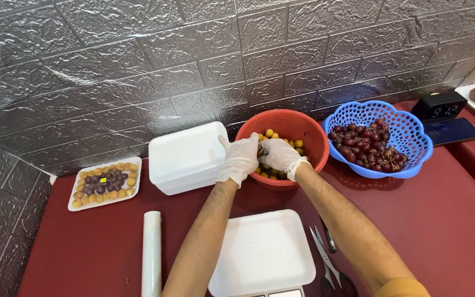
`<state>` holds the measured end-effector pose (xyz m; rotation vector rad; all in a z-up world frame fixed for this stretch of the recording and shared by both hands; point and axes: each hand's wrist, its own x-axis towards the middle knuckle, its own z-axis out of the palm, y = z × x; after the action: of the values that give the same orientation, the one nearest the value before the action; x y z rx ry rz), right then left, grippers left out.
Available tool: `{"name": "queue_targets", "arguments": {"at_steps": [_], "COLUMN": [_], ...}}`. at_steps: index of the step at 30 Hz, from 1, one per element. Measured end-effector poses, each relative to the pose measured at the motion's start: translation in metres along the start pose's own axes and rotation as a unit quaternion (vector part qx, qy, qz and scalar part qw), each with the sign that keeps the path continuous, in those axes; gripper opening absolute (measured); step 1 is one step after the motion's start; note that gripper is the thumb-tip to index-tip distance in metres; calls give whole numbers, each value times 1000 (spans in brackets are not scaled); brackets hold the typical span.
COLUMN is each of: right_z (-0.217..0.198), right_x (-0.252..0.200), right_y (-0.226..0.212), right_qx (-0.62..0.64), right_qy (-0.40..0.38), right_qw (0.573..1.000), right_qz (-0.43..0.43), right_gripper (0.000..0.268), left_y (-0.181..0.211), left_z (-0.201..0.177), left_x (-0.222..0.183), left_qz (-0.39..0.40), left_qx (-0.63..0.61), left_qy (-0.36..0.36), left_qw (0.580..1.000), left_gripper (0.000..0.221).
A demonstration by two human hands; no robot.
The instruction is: Arranging and weighing small yellow fruits by transferring them from a basket to a tray on a digital scale.
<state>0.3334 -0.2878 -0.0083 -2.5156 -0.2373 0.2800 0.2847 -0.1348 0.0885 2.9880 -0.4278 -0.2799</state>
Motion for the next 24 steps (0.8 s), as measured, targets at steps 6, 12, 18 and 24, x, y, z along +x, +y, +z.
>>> {"name": "queue_targets", "arguments": {"at_steps": [6, 12, 18, 24], "right_z": [-9, -17, -7, -20], "right_x": [-14, -23, -10, -30], "right_y": [-13, -25, -17, -32], "right_qx": [7, 5, 48, 104], "right_qy": [-1, 12, 36, 52], "right_qw": [1000, 1000, 998, 992], "right_qz": [-10, -12, -31, -45], "right_gripper": [41, 33, 32, 34], "left_y": [-2, -5, -6, -3], "left_z": [4, 5, 1, -9], "left_x": [4, 2, -2, -16], "left_qz": [0, 7, 3, -1], "left_qx": [-18, -58, -95, -106], "left_qy": [3, 10, 17, 34], "left_qw": [1000, 998, 995, 994], "left_gripper": [73, 72, 55, 45]}}
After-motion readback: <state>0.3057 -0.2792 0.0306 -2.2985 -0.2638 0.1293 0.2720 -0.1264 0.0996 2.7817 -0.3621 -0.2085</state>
